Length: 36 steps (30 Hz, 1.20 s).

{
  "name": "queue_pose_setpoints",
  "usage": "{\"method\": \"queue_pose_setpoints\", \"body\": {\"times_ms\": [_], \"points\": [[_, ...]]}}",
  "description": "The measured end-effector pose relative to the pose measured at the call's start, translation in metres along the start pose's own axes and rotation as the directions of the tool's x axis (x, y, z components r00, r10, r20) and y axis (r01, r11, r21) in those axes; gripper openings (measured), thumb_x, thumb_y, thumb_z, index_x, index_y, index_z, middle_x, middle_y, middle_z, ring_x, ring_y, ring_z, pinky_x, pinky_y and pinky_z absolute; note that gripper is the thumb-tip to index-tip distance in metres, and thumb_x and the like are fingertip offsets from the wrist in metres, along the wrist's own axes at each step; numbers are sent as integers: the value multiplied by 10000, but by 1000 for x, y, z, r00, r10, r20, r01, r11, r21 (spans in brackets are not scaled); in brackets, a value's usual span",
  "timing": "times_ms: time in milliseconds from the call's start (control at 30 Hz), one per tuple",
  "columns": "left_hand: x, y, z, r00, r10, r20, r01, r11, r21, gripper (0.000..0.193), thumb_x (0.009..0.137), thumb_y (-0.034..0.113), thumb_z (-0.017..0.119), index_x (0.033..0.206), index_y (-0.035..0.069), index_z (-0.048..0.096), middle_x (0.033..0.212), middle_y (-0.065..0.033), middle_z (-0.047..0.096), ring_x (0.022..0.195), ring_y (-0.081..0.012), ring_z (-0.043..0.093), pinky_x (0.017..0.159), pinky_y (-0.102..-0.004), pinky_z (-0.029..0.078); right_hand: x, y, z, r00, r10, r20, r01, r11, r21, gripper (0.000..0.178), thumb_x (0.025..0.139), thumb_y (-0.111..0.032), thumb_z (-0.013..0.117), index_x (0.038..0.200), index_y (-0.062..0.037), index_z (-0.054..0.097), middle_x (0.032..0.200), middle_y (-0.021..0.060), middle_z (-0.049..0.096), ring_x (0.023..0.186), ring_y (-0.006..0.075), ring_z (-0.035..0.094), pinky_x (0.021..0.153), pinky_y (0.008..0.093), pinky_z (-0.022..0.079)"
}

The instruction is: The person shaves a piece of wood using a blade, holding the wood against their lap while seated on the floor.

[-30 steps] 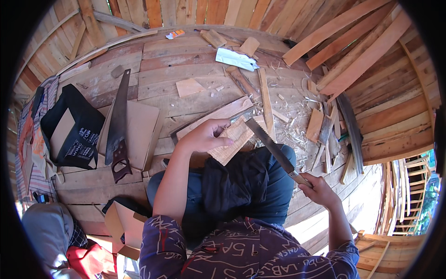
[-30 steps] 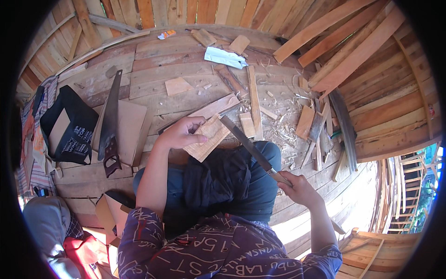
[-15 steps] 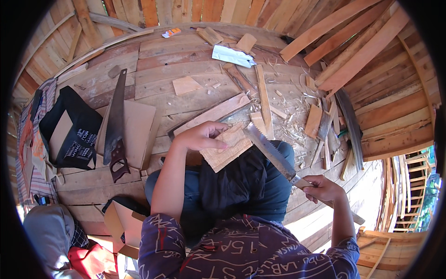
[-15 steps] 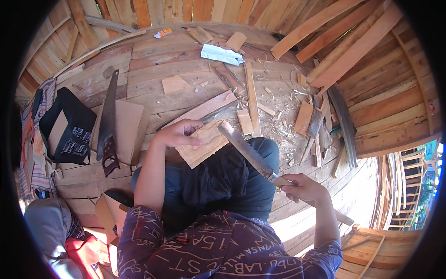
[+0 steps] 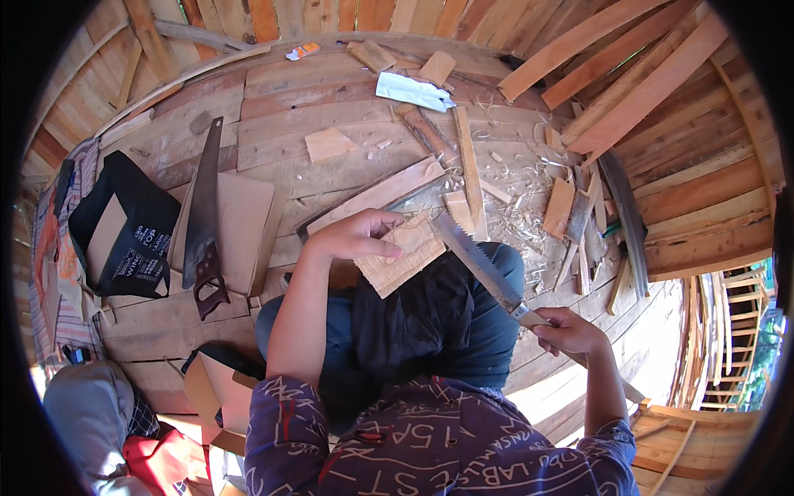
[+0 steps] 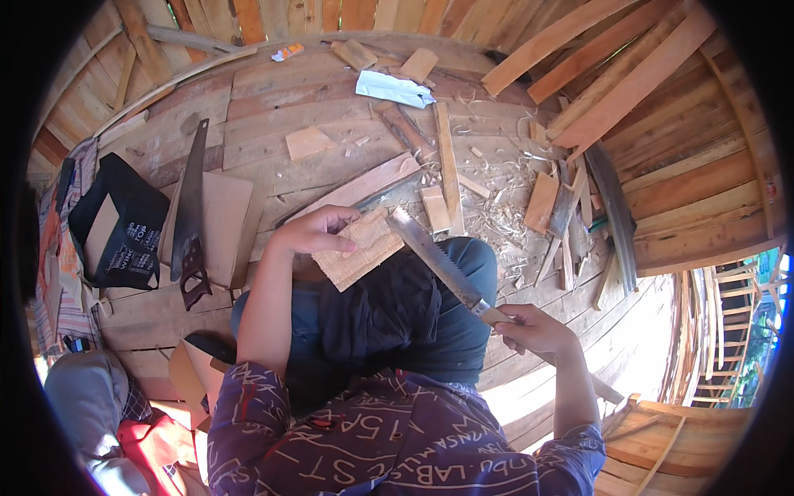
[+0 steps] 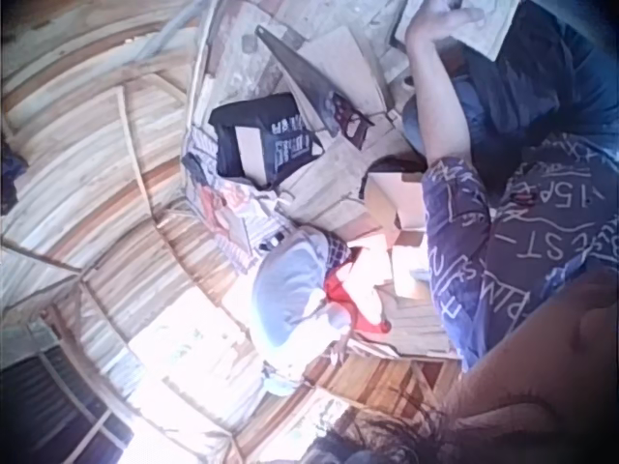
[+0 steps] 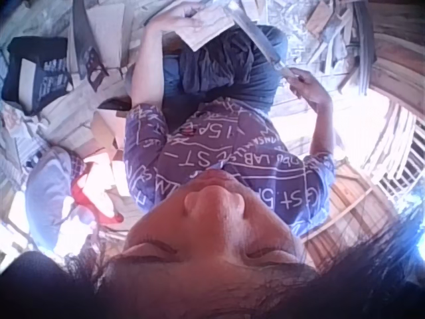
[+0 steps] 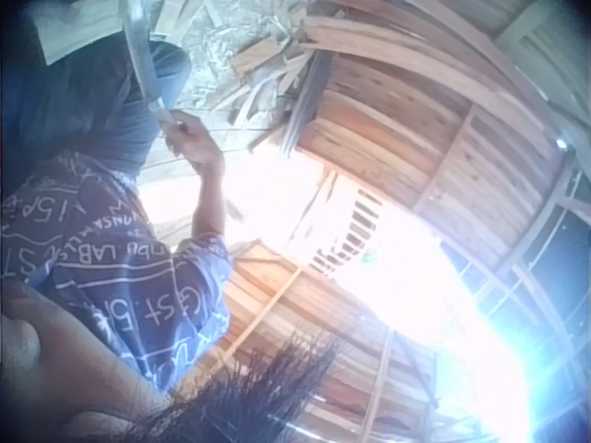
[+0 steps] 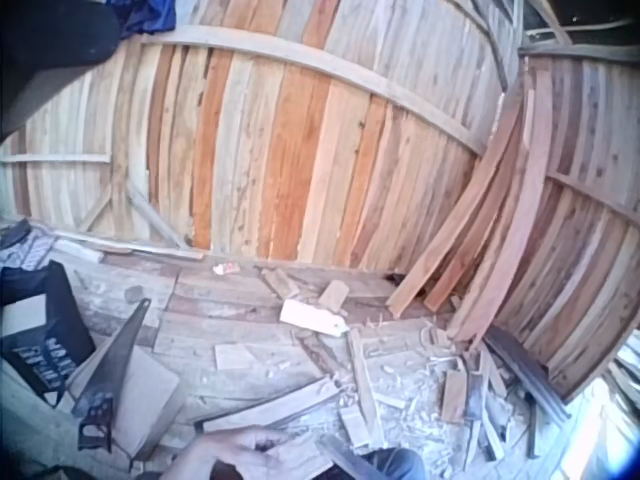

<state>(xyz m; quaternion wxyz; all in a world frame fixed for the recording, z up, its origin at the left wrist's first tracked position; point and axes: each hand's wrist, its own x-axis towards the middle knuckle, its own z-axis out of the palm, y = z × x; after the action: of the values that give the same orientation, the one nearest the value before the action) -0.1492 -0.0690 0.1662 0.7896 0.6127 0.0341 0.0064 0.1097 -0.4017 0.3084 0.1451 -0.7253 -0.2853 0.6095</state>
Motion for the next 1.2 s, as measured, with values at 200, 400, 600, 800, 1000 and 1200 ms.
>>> {"method": "queue_pose_setpoints", "body": {"times_ms": [200, 400, 600, 800, 1000, 1200], "points": [[4, -3, -1, 997, 4, -76, 8, 988, 155, 273, 846, 131, 728, 1043, 8, 583, 853, 6, 585, 795, -52, 524, 678, -257, 412, 16, 20, 11, 999, -37, -36, 41, 990, 135, 268, 955, -205, 605, 1149, -20, 604, 682, -1, 560, 616, 78, 556, 536, 243, 437], [6, -36, -15, 944, -123, -306, 283, 776, 564, 276, 829, 196, 735, 978, 16, 588, 781, -65, 598, 740, -143, 554, 663, -312, 427, 89, 77, 45, 904, -299, -306, 142, 884, -445, 215, 933, -222, 633, 1047, -42, 609, 596, 44, 554, 593, 124, 584, 544, 315, 448], [-9, -61, -33, 785, 8, -620, 539, 484, 689, 362, 772, 225, 732, 1045, 20, 612, 969, -195, 668, 933, -376, 633, 809, -439, 487, 112, 94, 58, 853, -179, -490, 208, 978, 6, 222, 949, -236, 620, 955, -16, 592, 533, 37, 547, 429, 125, 530, 413, 303, 410], [-1, -57, -41, 688, -29, -725, 628, 524, 575, 403, 827, 220, 670, 1201, 96, 587, 1049, -218, 664, 1005, -389, 622, 861, -462, 490, 123, 94, 55, 832, -158, -532, 251, 962, 106, 215, 876, -157, 708, 849, 4, 568, 502, 30, 529, 373, 118, 504, 352, 278, 387], [11, -81, -42, 691, 44, -722, 608, 504, 613, 340, 840, 222, 669, 1140, 87, 583, 1008, -212, 673, 972, -392, 631, 844, -468, 492, 122, 105, 46, 854, -154, -497, 276, 944, 181, 113, 819, -26, 653, 823, 21, 550, 521, 46, 541, 380, 132, 525, 350, 286, 410], [15, -100, -49, 656, 194, -729, 520, 585, 623, 295, 842, 216, 670, 1104, 99, 602, 1001, -183, 680, 962, -386, 636, 841, -452, 496, 123, 110, 38, 884, -211, -417, 341, 901, 269, 62, 775, 21, 590, 805, 28, 536, 535, 48, 544, 388, 134, 531, 354, 279, 418]]}}
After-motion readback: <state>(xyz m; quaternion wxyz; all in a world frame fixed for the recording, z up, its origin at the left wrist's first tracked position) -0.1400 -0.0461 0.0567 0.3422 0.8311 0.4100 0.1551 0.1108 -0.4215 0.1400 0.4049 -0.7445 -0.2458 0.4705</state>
